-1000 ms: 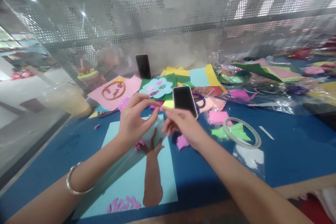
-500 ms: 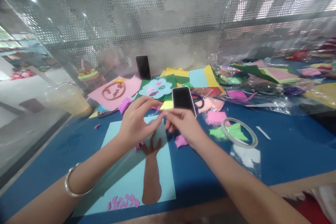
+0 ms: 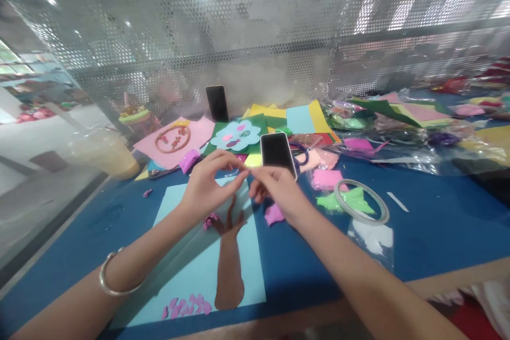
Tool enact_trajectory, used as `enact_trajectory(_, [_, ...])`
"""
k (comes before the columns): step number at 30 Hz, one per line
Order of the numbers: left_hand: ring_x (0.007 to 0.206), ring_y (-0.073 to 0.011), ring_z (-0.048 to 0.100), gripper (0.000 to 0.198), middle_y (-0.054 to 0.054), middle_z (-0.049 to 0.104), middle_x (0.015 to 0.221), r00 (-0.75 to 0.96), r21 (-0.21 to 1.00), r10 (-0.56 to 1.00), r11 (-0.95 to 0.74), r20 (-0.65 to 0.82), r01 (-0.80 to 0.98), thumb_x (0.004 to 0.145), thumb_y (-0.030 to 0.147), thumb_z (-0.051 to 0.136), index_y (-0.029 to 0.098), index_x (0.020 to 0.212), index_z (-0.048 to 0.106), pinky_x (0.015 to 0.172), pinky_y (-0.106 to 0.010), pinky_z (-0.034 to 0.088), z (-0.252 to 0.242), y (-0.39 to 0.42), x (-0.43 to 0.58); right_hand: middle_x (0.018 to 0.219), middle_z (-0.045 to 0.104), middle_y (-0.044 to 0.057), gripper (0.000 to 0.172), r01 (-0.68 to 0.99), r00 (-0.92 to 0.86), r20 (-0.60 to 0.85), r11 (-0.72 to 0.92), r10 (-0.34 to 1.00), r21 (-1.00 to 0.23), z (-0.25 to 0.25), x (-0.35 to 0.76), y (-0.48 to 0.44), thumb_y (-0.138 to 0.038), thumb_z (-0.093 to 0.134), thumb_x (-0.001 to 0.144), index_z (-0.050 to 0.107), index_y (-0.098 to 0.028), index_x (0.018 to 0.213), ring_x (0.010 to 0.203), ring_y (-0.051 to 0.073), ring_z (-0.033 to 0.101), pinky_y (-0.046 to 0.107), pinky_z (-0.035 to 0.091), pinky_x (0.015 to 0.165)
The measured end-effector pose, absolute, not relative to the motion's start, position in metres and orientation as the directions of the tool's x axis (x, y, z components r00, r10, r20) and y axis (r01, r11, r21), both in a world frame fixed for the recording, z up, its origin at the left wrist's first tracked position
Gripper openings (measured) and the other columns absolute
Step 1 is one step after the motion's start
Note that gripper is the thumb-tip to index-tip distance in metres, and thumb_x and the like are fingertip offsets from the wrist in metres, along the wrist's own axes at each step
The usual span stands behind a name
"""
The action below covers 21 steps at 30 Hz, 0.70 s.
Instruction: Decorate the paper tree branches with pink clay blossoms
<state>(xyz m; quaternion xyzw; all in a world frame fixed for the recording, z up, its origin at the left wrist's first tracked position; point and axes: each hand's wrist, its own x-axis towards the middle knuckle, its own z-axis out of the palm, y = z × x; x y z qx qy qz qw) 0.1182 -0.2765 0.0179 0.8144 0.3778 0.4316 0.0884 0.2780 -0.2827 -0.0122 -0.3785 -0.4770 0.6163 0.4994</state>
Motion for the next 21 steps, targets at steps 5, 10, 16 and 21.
enact_trajectory(5, [0.072, -0.0131, 0.056, 0.002, -0.001, 0.062, 0.079, 0.296, 0.496, 0.701, -0.685, 0.649, 0.534, 0.080, 0.021, 0.062, 0.020, 0.079, 0.064, 0.064, -0.026, 0.046, 0.015, -0.275, 0.118, 0.051, 0.059, 0.000, 0.030, -0.240, -0.213, -0.004, -0.056, 0.977, -0.969, -0.010, 0.278, -0.284, -0.044, 0.067, 0.071, 0.068, -0.015, 0.067, 0.042, 0.008, 0.049, 0.021, 0.040, 0.043])
enact_trajectory(10, [0.068, -0.0114, 0.054, 0.010, -0.001, 0.061, 0.081, 0.243, 0.522, 0.686, -0.696, 0.686, 0.492, 0.082, 0.015, 0.056, 0.019, 0.088, 0.062, 0.065, -0.026, 0.046, 0.010, -0.272, 0.113, 0.049, 0.058, -0.001, 0.029, -0.292, -0.171, -0.084, -0.131, 0.982, -0.947, -0.004, 0.278, -0.284, -0.034, 0.064, 0.068, 0.073, -0.013, 0.085, 0.042, 0.009, 0.049, 0.020, 0.040, 0.043])
enact_trajectory(16, [0.077, -0.0138, 0.055, 0.024, -0.003, 0.062, 0.088, 0.380, 0.421, 0.638, -0.748, 0.670, 0.513, 0.078, 0.016, 0.061, 0.019, 0.101, 0.058, 0.069, -0.027, 0.047, 0.005, -0.271, 0.109, 0.051, 0.059, -0.001, 0.029, -0.306, -0.207, -0.062, -0.125, 0.976, -0.944, -0.005, 0.280, -0.284, -0.031, 0.060, 0.071, 0.073, -0.014, 0.091, 0.043, 0.008, 0.049, 0.019, 0.040, 0.044])
enact_trajectory(21, [0.074, -0.0129, 0.055, 0.014, -0.002, 0.062, 0.084, 0.336, 0.436, 0.638, -0.741, 0.692, 0.510, 0.080, 0.019, 0.061, 0.020, 0.095, 0.059, 0.068, -0.026, 0.047, 0.005, -0.272, 0.113, 0.051, 0.060, 0.000, 0.032, -0.283, -0.237, -0.042, -0.111, 0.971, -0.953, -0.005, 0.280, -0.286, -0.033, 0.060, 0.072, 0.073, -0.014, 0.093, 0.045, 0.010, 0.050, 0.021, 0.041, 0.046])
